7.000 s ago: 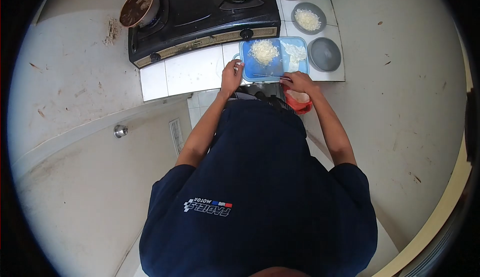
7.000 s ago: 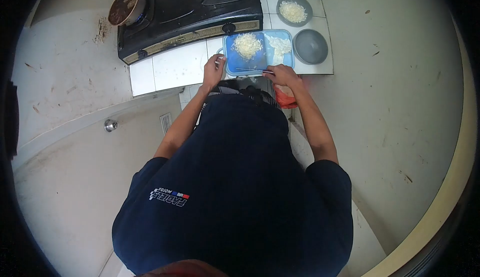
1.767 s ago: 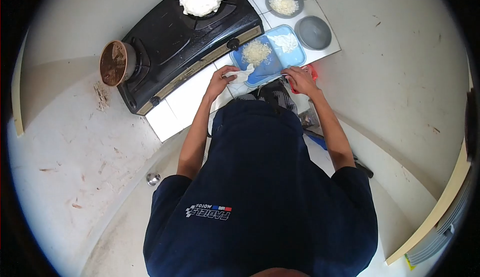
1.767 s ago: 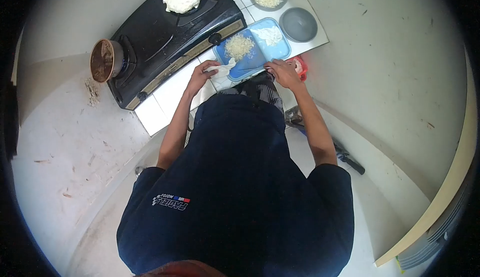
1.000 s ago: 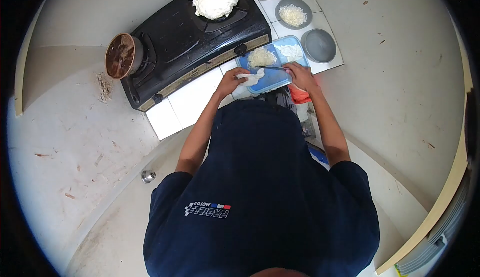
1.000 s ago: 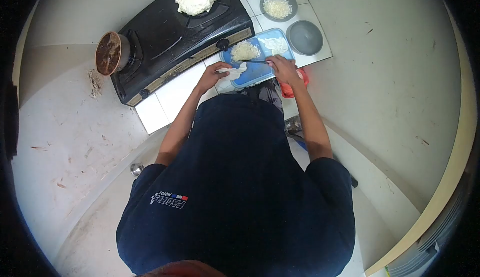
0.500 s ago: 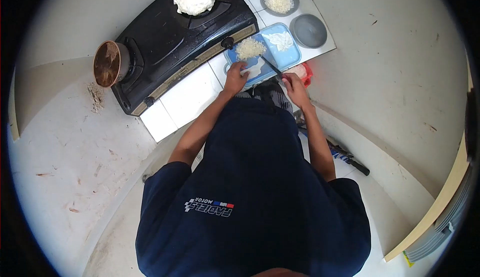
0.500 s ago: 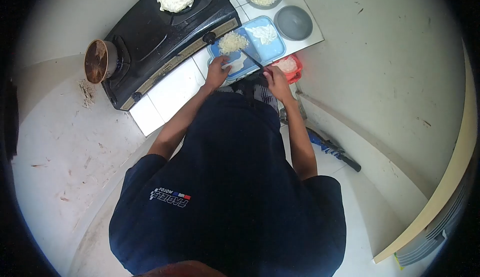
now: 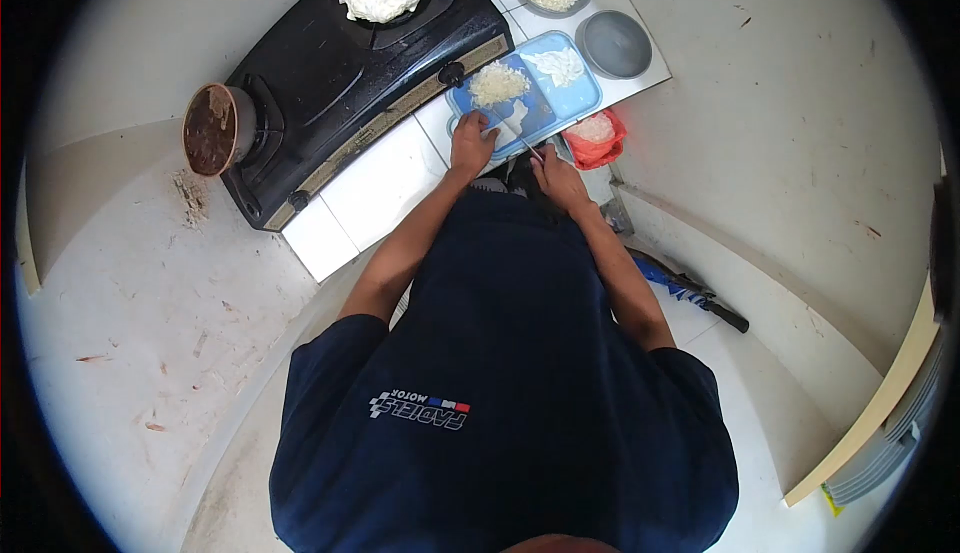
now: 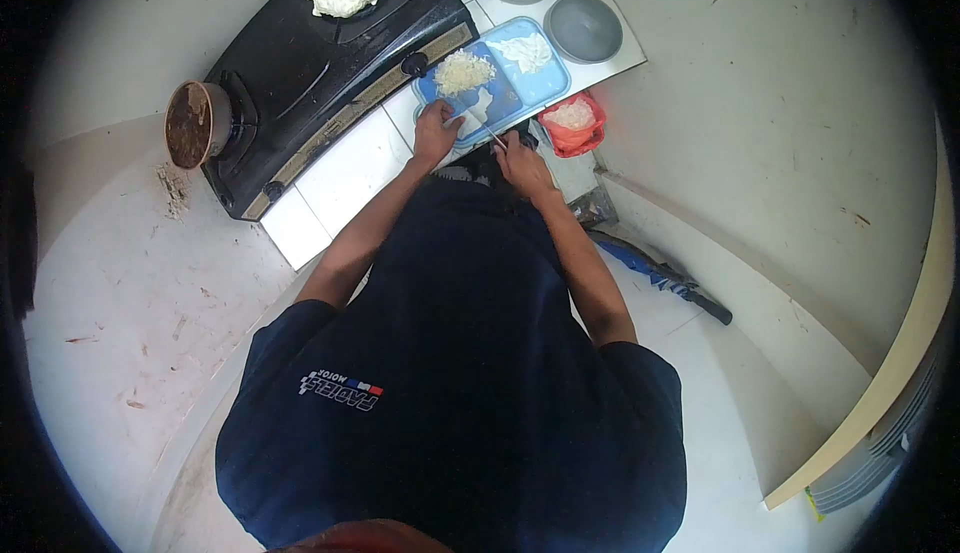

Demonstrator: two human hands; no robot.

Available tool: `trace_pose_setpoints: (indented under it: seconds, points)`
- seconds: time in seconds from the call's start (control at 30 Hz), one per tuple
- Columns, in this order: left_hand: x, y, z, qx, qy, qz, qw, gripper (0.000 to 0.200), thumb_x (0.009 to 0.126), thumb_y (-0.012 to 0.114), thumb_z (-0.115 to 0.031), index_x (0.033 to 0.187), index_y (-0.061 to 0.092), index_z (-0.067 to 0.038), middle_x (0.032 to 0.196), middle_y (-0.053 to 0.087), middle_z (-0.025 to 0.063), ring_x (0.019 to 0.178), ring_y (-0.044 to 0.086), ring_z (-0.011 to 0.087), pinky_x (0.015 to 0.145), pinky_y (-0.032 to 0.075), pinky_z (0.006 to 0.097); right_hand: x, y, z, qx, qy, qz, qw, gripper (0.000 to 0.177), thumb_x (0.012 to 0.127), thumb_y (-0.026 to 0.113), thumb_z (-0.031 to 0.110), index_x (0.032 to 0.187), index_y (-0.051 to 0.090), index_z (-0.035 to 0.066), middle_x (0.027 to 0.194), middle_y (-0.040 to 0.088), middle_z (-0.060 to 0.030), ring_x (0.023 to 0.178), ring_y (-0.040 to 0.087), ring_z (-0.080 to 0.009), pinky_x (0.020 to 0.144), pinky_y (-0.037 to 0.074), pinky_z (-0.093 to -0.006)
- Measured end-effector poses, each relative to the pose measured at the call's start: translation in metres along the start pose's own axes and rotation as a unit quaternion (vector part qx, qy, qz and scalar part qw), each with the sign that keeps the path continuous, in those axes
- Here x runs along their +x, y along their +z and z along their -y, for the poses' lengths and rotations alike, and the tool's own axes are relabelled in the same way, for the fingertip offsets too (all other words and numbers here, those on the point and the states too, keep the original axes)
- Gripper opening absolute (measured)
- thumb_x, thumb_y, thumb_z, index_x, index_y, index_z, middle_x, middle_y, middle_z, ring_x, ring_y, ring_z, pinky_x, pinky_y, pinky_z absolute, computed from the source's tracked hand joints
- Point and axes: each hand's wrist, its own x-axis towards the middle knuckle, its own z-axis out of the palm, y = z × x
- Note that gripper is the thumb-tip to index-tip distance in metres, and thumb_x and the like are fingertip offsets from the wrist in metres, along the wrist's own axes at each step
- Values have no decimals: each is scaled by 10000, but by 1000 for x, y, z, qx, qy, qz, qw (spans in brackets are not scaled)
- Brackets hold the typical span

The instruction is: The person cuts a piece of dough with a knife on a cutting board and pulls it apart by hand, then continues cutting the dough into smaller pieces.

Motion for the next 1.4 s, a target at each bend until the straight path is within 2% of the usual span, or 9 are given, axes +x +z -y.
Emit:
trace_pose_setpoints:
  seconds: [0.2,0.5,0.6,0.67,0.8,0.87,1.1,1.17,1.4]
  points:
    - [1,1,-1,-1,-1,1,1000,288,797,811,-85,990,614,-4,976,640,200,885,679,378,802,548,478,-8,2,-2,6,6,13,1000,352,1081,502,316,1199,447,-12,936,706,-323,862,697,-504,736,554,-587]
    - [3,-3,-3,7,-19,18,1000,298,802,811,-71,1004,604,3,996,632,204,903,679,371,814,549,475,-3,4,-8,-32,13,44,998,353,1077,505,323,1130,454,-22,847,685,-340,817,684,-523,703,540,-597]
    - [4,-2,-2,0,-23,27,999,300,803,810,-72,1003,599,2,1011,631,208,912,679,372,816,548,478,-2,7,-12,-103,-15,39,994,373,1077,499,346,1085,457,-25,757,683,-303,733,689,-504,639,544,-589]
    - [5,2,3,18,6,0,1000,324,777,852,-122,977,626,-6,906,650,182,824,671,335,766,537,460,3,12,-14,-148,-34,28,988,390,1074,498,366,1040,463,-21,696,682,-260,646,695,-460,576,548,-569]
    - [5,0,1,20,5,0,1000,325,776,853,-126,977,625,-10,905,649,178,817,666,337,763,534,462,10,12,-13,-187,-86,10,979,375,1065,502,359,1019,511,-14,702,701,-221,646,722,-415,560,579,-526]
    - [5,-2,-3,15,-29,28,999,311,796,826,-82,1003,605,-12,1009,635,200,909,676,381,808,545,484,13,10,-12,-214,-84,28,973,384,1065,496,363,1018,520,-17,693,704,-195,634,733,-374,546,589,-491]
    - [2,-2,-2,11,-23,20,999,309,800,824,-79,1009,609,-6,1000,634,202,890,672,375,801,542,480,34,19,3,-204,-101,-5,974,397,1073,486,366,1028,508,-27,678,695,-213,602,714,-387,517,563,-509]
    - [3,-1,-1,13,-19,15,1000,295,803,817,-65,1002,609,3,990,633,205,871,671,378,787,538,480,33,12,7,-211,-77,23,974,359,1068,495,359,1026,518,4,739,722,-187,660,744,-359,574,598,-492]
    - [3,0,5,-3,3,-4,1000,251,807,807,-43,969,623,13,929,636,192,813,673,358,741,530,463,10,10,-18,-227,-83,15,970,382,1053,517,383,1045,508,1,713,712,-191,646,733,-371,566,593,-497]
